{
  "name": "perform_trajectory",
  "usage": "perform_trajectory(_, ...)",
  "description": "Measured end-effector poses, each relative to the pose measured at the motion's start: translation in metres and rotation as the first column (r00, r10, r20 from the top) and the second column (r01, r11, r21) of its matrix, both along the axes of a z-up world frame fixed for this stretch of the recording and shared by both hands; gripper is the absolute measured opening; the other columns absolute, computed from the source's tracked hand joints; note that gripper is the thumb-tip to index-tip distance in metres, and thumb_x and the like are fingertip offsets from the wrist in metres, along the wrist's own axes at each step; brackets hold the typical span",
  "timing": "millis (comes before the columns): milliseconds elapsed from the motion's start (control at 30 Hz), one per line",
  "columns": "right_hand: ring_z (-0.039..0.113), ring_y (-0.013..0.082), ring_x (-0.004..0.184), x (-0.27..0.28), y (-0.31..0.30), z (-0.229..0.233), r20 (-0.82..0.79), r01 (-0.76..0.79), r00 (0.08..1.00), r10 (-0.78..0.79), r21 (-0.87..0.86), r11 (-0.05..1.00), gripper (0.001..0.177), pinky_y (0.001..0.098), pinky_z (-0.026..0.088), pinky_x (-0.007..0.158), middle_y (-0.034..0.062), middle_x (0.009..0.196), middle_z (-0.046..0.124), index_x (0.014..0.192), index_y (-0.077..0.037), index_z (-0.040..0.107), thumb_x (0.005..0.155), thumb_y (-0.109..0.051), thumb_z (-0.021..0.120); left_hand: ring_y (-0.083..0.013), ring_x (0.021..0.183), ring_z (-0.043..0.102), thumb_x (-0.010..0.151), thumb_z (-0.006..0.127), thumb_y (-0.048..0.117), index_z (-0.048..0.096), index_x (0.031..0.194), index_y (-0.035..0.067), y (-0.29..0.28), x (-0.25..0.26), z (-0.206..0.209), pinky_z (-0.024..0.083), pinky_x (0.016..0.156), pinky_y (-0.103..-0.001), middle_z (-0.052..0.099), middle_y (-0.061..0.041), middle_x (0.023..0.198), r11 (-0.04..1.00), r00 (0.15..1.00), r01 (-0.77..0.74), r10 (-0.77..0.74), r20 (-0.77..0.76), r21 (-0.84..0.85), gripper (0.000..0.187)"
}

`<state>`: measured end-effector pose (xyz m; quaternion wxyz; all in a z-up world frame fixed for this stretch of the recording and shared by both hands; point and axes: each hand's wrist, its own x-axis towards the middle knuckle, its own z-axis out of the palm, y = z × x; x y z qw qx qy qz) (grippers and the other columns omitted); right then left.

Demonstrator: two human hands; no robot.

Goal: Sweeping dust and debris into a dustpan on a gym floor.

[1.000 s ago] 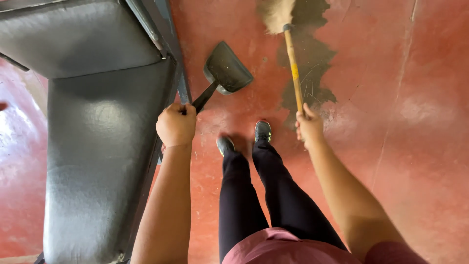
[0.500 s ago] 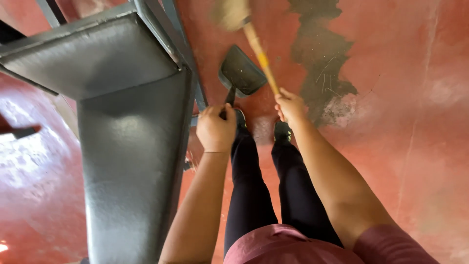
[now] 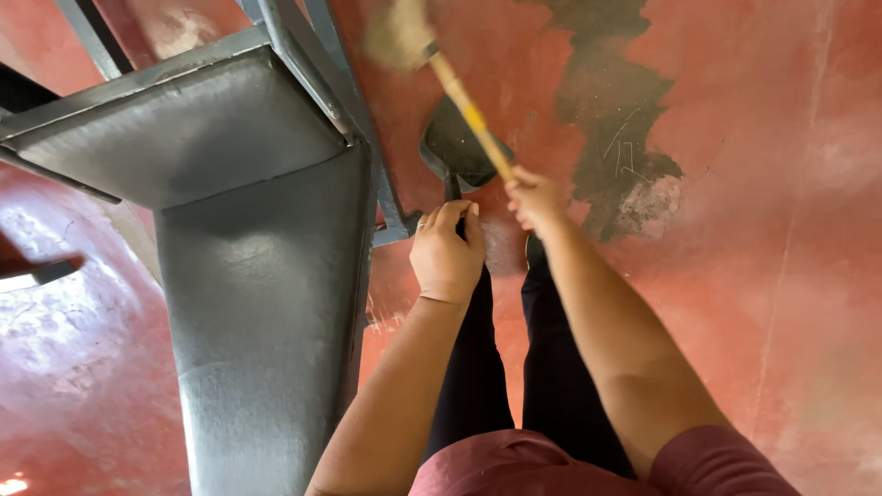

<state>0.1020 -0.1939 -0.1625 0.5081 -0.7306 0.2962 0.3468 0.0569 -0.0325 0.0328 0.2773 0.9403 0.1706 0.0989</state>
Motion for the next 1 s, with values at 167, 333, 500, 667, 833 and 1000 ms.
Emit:
perform_trajectory(167, 0.05, 0.0179, 0.035, -0.013, -0.074, 0.016, 0.028, 0.228, 0.974, -0.227, -0.051, 0.972, 0.046, 0.0285, 0.043, 0.025, 0.0124, 0.064, 0.062, 0.145, -0.02, 0.056, 0.101, -0.032, 0.064, -0.0246, 0.069, 0.07, 0.091, 0.07, 0.033, 0.072, 0.092, 0.028, -0.004, -0.003, -0.005, 0.059, 0.065, -0.037, 0.066, 0.002, 0.071, 1.0, 1.0, 0.002, -0.003, -0.03, -0.018, 0.006)
perform_trajectory(333, 0.048, 0.0176, 0.033, -0.041, -0.051, 0.092, 0.11, 0.351, 0.933, -0.342, -0.083, 0.933, 0.047, 0.0304, 0.04, 0.023, 0.0126, 0.062, 0.057, 0.147, -0.011, 0.052, 0.103, -0.024, 0.059, -0.0257, 0.065, 0.07, 0.09, 0.071, 0.036, 0.073, 0.094, 0.03, -0.005, -0.002, -0.012, 0.059, 0.059, -0.04, 0.066, 0.001, 0.068, 0.996, 0.999, -0.024, 0.022, -0.033, -0.081, 0.007)
perform_trajectory(500, 0.049, 0.0201, 0.033, -0.076, -0.011, 0.089, -0.006, 0.279, 0.96, -0.279, -0.013, 0.96, 0.044, 0.0333, 0.041, 0.022, 0.0156, 0.059, 0.059, 0.138, -0.015, 0.062, 0.095, -0.017, 0.069, -0.0288, 0.053, 0.066, 0.088, 0.077, 0.04, 0.07, 0.082, 0.025, -0.004, 0.008, 0.002, 0.057, 0.053, -0.04, 0.059, 0.0, 0.052, 0.979, 0.999, -0.023, 0.031, 0.035, -0.202, 0.017)
perform_trajectory(667, 0.049, 0.0204, 0.031, -0.071, -0.031, 0.054, 0.033, 0.281, 0.96, -0.279, -0.084, 0.956, 0.04, 0.033, 0.041, 0.021, 0.016, 0.058, 0.062, 0.134, -0.016, 0.065, 0.094, -0.019, 0.07, -0.0263, 0.05, 0.064, 0.091, 0.075, 0.037, 0.071, 0.076, 0.023, 0.017, 0.012, 0.009, 0.055, 0.05, -0.036, 0.057, 0.001, 0.047, 0.935, 0.99, -0.055, 0.097, 0.105, -0.35, 0.021)
perform_trajectory(833, 0.05, 0.0204, 0.033, -0.06, -0.021, 0.109, 0.123, 0.34, 0.937, -0.327, -0.101, 0.935, 0.042, 0.0317, 0.042, 0.022, 0.015, 0.057, 0.06, 0.139, -0.016, 0.061, 0.098, -0.017, 0.066, -0.0245, 0.043, 0.056, 0.092, 0.076, 0.022, 0.067, 0.067, 0.019, 0.061, 0.029, 0.014, 0.049, 0.047, -0.032, 0.055, -0.002, 0.046, 0.86, 0.942, -0.09, 0.237, 0.237, -0.502, 0.027)
perform_trajectory(1000, 0.047, 0.018, 0.033, -0.045, -0.006, 0.144, 0.144, 0.417, 0.896, -0.42, 0.053, 0.907, 0.048, 0.0293, 0.039, 0.024, 0.0143, 0.06, 0.055, 0.145, -0.019, 0.055, 0.099, -0.014, 0.065, -0.0107, 0.037, 0.048, 0.103, 0.055, 0.008, 0.072, 0.08, -0.004, 0.087, 0.057, 0.021, 0.054, 0.049, -0.025, 0.047, 0.001, 0.038, 0.681, 0.808, 0.088, 0.378, 0.452, -0.727, 0.031)
